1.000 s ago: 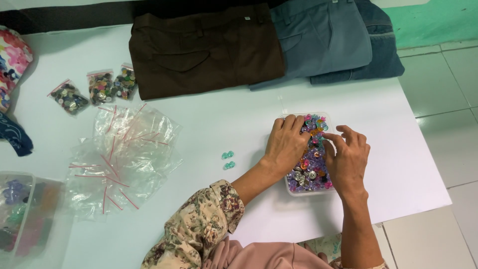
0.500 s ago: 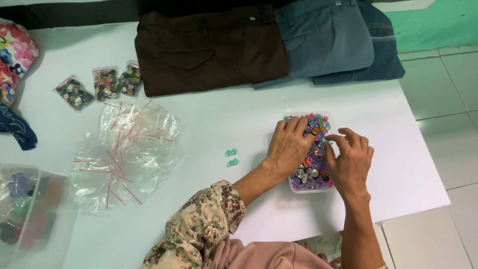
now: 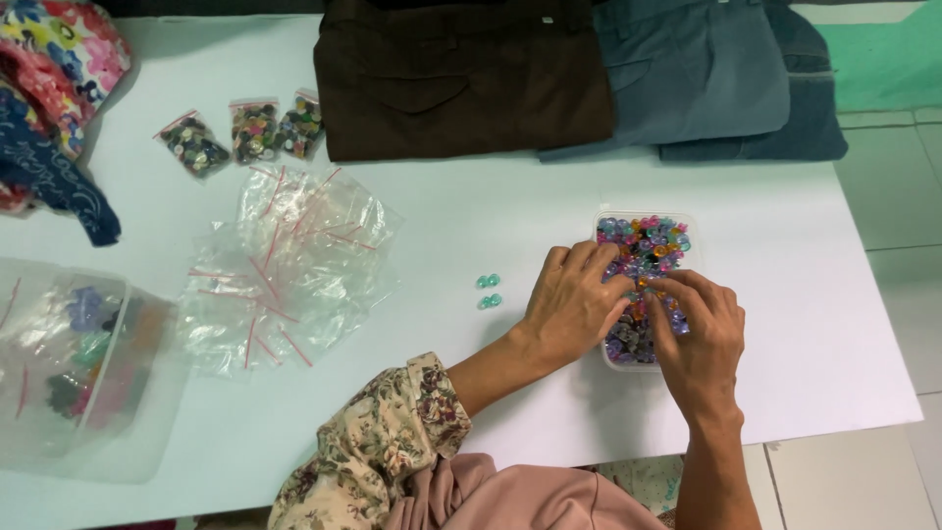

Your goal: Sorting and packaging small plastic beads into resealable bags

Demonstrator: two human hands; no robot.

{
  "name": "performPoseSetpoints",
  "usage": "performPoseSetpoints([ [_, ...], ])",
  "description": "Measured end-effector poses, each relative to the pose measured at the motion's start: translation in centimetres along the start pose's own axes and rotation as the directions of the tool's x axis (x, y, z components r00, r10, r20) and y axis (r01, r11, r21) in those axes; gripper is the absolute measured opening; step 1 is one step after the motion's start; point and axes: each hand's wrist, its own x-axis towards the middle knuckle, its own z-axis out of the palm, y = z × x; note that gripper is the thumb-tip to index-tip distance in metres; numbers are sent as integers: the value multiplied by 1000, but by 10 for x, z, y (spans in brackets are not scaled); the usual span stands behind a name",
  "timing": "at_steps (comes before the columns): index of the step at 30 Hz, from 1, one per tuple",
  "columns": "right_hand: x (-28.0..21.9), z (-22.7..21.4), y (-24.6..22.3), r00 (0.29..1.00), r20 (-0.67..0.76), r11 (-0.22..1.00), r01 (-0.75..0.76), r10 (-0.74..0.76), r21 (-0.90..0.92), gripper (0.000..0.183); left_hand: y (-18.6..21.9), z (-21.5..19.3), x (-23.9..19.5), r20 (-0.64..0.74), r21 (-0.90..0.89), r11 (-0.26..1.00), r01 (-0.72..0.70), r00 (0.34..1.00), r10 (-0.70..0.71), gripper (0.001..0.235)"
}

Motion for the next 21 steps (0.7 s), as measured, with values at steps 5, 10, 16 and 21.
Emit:
performPoseSetpoints([
  [5,-12,8,-38,991,7,978,127,-130,168,18,-19,-44,-40,22,-35,996,82,996,-82,21],
  [10,-26,25,-74,981,11,943,181,-192,280,20,-44,-66,-98,13,-73,973,220,975,-220,16],
  [16,-39,71,-87,958,100,890,209,-270,406,17,-59,-77,-134,61,-53,917,396,918,-393,15],
  [21,-46,100,-90,980,67,928,154,-187,338,14,-61,-67,-142,42,18,943,333,942,-334,16],
])
